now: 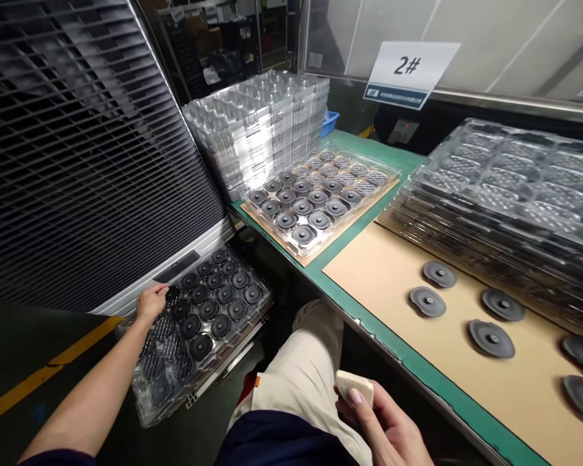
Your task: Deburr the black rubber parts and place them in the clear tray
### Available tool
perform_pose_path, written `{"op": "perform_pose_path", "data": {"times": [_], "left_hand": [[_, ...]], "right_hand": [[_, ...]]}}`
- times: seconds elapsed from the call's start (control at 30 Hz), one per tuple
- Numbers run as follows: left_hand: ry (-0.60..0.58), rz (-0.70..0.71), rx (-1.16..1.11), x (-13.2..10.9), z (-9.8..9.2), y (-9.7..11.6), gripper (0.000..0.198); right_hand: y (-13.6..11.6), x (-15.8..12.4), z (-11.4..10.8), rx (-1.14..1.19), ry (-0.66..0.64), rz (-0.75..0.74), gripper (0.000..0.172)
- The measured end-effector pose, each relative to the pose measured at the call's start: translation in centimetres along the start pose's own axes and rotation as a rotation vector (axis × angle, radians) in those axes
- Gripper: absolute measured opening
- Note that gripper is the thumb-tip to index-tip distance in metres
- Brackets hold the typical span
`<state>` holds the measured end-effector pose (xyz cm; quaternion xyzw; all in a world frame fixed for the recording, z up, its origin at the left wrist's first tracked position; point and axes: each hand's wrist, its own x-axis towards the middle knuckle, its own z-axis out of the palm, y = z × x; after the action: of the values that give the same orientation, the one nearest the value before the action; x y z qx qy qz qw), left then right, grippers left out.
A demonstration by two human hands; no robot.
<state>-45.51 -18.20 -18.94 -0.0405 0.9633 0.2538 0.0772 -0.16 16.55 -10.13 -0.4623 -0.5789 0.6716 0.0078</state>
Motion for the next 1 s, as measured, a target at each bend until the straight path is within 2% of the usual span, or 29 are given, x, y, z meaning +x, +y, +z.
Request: {"op": "perform_pose_path", "data": {"times": [0.13, 0.27, 0.33, 0.4, 0.47, 0.53, 0.63, 0.73, 0.8, 0.9, 1.0], "left_hand": [[0.065, 0.007, 0.053, 0.3, 1.3, -0.5, 0.036], [0.163, 0.023, 0.08, -0.7, 1.6, -0.1, 0.035], [0.157, 0.054, 0.073, -2.0, 2.3, 1.0, 0.032], [0.09, 0.127, 0.037, -4.3, 3.9, 3.2, 0.029], [-0.015, 0.243, -0.029, -7.5, 6.2, 6.6, 0.027], [-0.131, 0.389, -0.126, -11.6, 9.1, 11.2, 0.029], [-0.307, 0.659, -0.325, -18.8, 12.9, 19.5, 0.032], [-0.479, 0.962, -0.48, -25.9, 15.5, 27.9, 0.037], [-0.56, 1.131, -0.503, -29.4, 17.0, 32.8, 0.035], [-0.626, 1.283, -0.445, -32.5, 19.7, 38.1, 0.029], [-0.686, 1.352, -0.331, -33.6, 22.1, 41.0, 0.03]], "right_hand": [[0.5, -0.2, -0.3, -0.01, 0.028, -0.013, 0.063], [2.1, 0.1, -1.2, -0.029, 0.027, -0.024, 0.06], [2.4, 0.1, -1.2, -0.019, 0.031, -0.046, 0.056], [2.0, -0.3, -0.7, 0.002, 0.028, -0.1, 0.052], [1.3, -0.9, -0.1, 0.001, 0.029, -0.193, 0.049], [0.7, -1.4, 0.3, -0.023, 0.027, -0.272, 0.048], [0.6, -2.0, -0.1, -0.033, 0.069, -0.319, 0.044], [1.2, -3.1, -1.5, -0.059, 0.144, -0.362, 0.039], [2.0, -4.2, -2.7, -0.068, 0.203, -0.376, 0.037], [3.9, -5.9, -4.5, -0.06, 0.289, -0.339, 0.041], [6.7, -7.3, -5.9, -0.023, 0.404, -0.264, 0.052]]}}
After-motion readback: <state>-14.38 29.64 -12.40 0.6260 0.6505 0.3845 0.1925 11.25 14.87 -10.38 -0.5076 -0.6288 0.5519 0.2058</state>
